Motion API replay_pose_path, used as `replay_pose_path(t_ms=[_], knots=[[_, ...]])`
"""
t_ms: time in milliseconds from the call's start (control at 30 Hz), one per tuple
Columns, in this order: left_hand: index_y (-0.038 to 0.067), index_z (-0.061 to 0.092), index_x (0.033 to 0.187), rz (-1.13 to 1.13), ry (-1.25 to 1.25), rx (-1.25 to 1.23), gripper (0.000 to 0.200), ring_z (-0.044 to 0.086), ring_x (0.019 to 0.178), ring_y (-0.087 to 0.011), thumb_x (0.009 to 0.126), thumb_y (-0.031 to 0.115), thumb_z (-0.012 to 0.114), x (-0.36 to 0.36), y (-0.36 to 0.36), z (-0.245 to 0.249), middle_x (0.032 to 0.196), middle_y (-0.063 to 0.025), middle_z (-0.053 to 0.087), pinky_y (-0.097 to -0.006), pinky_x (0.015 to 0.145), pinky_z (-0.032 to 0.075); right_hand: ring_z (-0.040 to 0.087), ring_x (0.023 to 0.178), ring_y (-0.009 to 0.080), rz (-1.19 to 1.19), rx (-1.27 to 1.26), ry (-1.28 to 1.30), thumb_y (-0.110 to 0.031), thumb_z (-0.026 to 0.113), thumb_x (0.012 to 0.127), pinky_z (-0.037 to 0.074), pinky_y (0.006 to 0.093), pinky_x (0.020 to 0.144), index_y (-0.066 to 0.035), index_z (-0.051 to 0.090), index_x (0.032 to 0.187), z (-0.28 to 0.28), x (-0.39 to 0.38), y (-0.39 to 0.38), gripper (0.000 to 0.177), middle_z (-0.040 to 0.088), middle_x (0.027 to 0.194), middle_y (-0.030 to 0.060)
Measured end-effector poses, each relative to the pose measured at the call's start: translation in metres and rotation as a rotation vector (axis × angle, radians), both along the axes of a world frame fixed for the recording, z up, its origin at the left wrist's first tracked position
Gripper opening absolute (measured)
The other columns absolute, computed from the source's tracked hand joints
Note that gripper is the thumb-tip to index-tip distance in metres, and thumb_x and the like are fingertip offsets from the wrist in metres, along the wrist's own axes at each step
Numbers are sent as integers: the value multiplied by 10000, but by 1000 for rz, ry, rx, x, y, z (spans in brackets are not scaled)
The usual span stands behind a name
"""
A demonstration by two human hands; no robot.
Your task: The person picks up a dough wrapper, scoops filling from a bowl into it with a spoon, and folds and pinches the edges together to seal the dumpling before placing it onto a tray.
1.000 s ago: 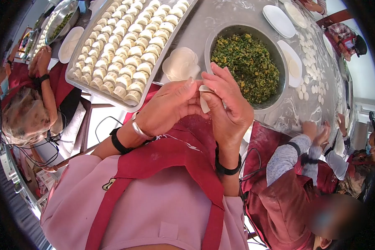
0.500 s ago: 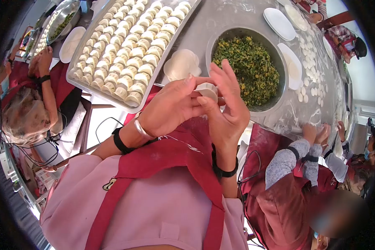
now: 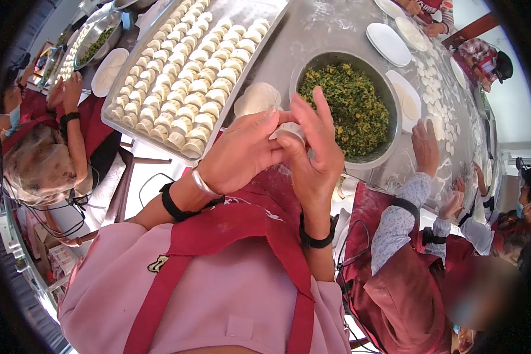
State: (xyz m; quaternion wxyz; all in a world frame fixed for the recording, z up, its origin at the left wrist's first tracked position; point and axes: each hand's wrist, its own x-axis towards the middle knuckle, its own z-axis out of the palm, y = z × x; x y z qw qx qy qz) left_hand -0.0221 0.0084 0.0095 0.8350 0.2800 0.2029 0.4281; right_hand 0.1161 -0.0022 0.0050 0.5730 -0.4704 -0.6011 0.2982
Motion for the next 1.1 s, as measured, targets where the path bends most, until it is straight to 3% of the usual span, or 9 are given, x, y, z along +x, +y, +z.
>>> replay_pose_path(t_ms=[67,333,533,700,833,967,1033,1067,1100], knots=[[2,499,1279,8,-18,-16,391,579,1096,-163,1059,314,416,3,-2,1,1238,-94,558,-355,965,485,458,1354,330,-34,-30,76,-99,673,883,275,476,1143,-20,709,1086,4,-3,-5,221,686,1191,121],[-28,483,1291,-6,73,54,425,584,1061,-151,1063,322,404,16,-18,19,1186,-86,571,-323,944,489,400,1390,359,27,235,-407,-197,640,921,325,459,1117,-4,609,1255,-5,26,-11,387,581,1355,146],[17,511,1255,-110,-201,-4,358,582,1034,-135,1063,303,414,22,-17,7,1108,-43,601,-316,925,483,405,1376,389,-167,264,-434,-275,549,986,297,494,1121,16,585,1275,9,21,-27,411,568,1357,172],[18,516,1234,56,-73,-11,325,600,1001,-142,1047,278,464,48,-22,13,1101,-67,607,-302,914,486,394,1373,415,-234,345,-562,-290,504,1004,299,459,1125,32,535,1327,-8,26,-19,457,537,1376,210],[10,509,1237,13,-15,14,298,612,987,-152,1006,195,543,38,4,17,1107,-81,607,-308,921,499,421,1361,391,-248,207,-308,-258,445,1036,305,445,1121,49,552,1296,12,13,-26,415,551,1353,230],[-44,509,1252,98,226,170,347,647,992,-171,921,26,590,6,53,43,1105,-116,625,-300,877,550,504,1297,359,-203,201,-227,-213,433,1040,366,425,1082,64,594,1235,1,40,-28,375,590,1314,223],[-49,549,1220,195,634,491,308,671,969,-182,920,13,581,-15,87,59,1069,-120,649,-285,861,563,601,1183,327,-222,194,-184,-161,460,1024,443,398,1018,87,627,1166,-5,47,-28,332,631,1255,221],[-57,579,1192,201,523,345,290,688,916,-188,906,-7,591,-27,111,60,1020,-123,670,-284,850,570,609,1169,318,-214,164,-145,-143,468,1018,452,391,1009,93,628,1157,-6,51,-29,317,635,1245,222],[-69,592,1174,269,618,427,278,701,870,-194,901,-15,599,-35,128,66,1008,-124,674,-278,822,580,616,1155,309,-208,132,-106,-126,476,1012,460,384,1000,99,628,1147,-7,54,-30,303,640,1236,224]])
